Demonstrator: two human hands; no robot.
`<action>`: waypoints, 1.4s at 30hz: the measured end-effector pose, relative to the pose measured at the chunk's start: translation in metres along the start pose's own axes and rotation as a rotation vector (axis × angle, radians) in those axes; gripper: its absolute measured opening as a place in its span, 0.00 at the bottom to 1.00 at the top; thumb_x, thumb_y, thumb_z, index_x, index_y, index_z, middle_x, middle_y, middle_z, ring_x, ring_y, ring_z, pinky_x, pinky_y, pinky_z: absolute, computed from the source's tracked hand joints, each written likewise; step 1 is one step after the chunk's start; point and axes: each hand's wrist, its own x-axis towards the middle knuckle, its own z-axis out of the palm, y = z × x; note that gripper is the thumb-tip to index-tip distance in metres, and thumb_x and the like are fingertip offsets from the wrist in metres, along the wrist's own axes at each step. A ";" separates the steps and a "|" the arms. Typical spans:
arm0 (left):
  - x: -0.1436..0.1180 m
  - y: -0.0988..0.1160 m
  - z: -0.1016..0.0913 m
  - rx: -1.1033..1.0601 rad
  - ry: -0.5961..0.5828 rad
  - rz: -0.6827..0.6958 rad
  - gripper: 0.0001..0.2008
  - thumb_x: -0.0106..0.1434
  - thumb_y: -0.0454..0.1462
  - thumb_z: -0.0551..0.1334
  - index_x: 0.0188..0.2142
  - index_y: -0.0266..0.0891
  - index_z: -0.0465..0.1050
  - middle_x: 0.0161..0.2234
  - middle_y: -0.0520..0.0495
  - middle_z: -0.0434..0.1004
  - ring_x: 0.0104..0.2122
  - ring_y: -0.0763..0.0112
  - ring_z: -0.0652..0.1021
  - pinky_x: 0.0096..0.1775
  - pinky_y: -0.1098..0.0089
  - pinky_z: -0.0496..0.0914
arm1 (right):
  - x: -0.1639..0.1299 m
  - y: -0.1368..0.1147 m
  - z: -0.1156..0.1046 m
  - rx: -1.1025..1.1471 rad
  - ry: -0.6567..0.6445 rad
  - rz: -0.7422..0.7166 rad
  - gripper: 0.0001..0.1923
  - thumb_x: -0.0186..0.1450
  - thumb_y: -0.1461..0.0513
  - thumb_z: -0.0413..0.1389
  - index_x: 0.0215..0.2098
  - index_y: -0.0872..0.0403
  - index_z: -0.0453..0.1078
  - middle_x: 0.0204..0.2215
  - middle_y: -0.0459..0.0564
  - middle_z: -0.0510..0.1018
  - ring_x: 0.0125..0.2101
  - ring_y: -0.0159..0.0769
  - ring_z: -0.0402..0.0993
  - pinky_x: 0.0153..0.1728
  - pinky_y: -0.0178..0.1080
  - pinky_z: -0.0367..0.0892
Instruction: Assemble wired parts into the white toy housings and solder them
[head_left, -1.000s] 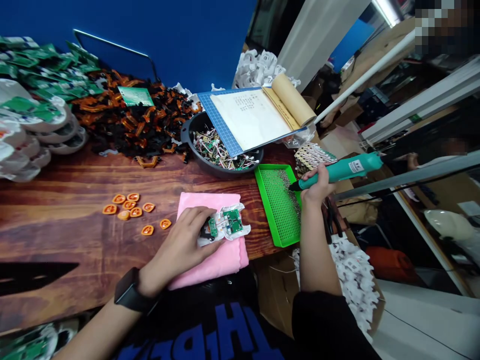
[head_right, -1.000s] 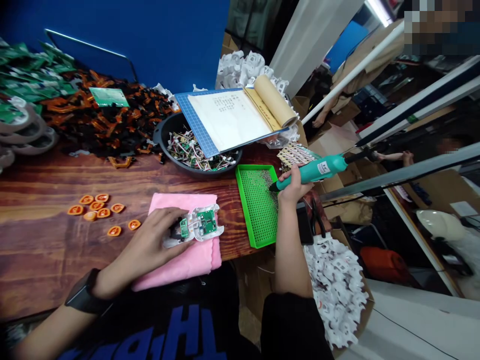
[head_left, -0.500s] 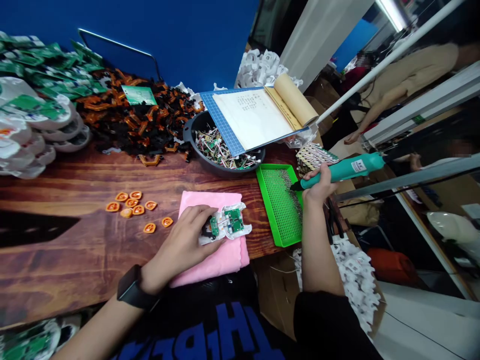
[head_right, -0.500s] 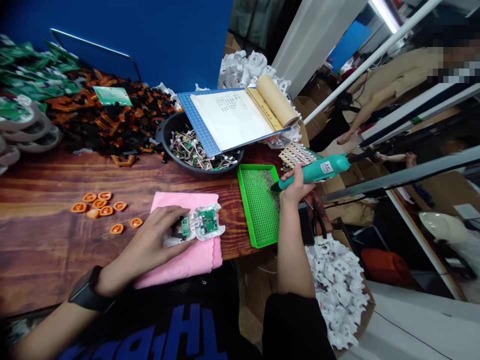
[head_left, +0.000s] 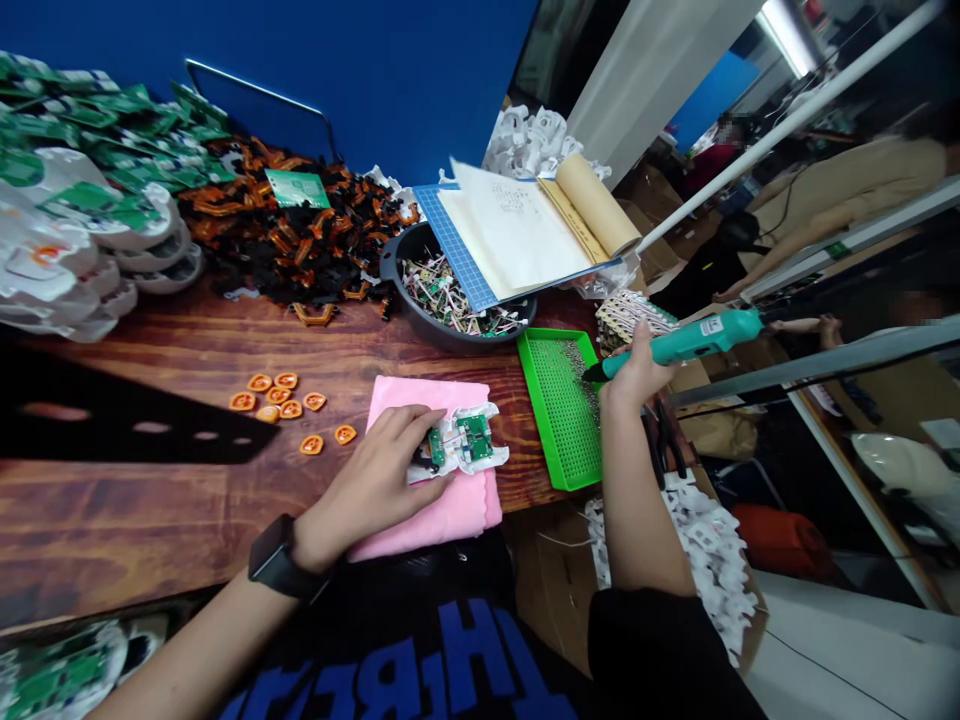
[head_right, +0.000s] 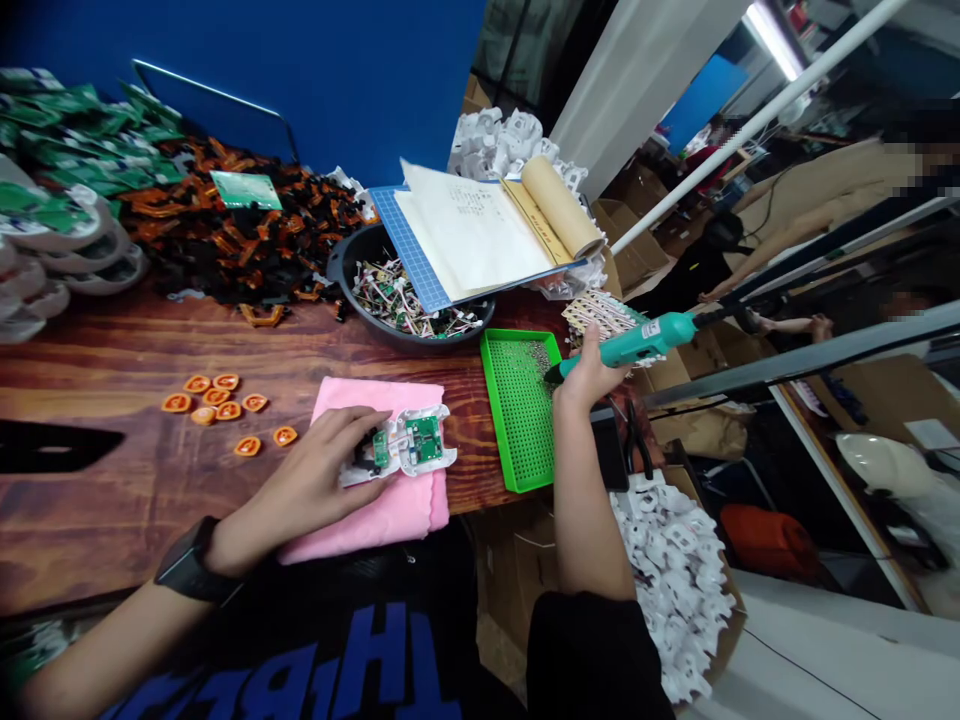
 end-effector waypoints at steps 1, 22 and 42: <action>0.000 0.000 0.000 -0.003 0.002 -0.011 0.28 0.60 0.43 0.62 0.57 0.37 0.59 0.52 0.38 0.67 0.51 0.54 0.70 0.52 0.56 0.67 | -0.002 -0.001 0.000 0.016 0.053 -0.005 0.22 0.54 0.49 0.62 0.37 0.50 0.58 0.26 0.40 0.67 0.18 0.29 0.64 0.17 0.37 0.66; 0.002 0.009 -0.001 -0.082 0.036 -0.065 0.22 0.57 0.41 0.66 0.49 0.37 0.63 0.46 0.40 0.71 0.46 0.58 0.71 0.48 0.59 0.67 | -0.147 -0.136 0.006 0.464 -0.529 0.450 0.09 0.58 0.59 0.57 0.35 0.51 0.62 0.15 0.35 0.61 0.15 0.25 0.58 0.20 0.32 0.61; 0.001 0.009 0.000 -0.088 0.034 -0.055 0.23 0.57 0.40 0.66 0.49 0.37 0.63 0.47 0.41 0.70 0.46 0.59 0.70 0.48 0.59 0.67 | -0.181 -0.118 0.014 0.420 -0.632 0.435 0.10 0.58 0.60 0.58 0.35 0.51 0.62 0.15 0.35 0.62 0.16 0.25 0.61 0.21 0.33 0.62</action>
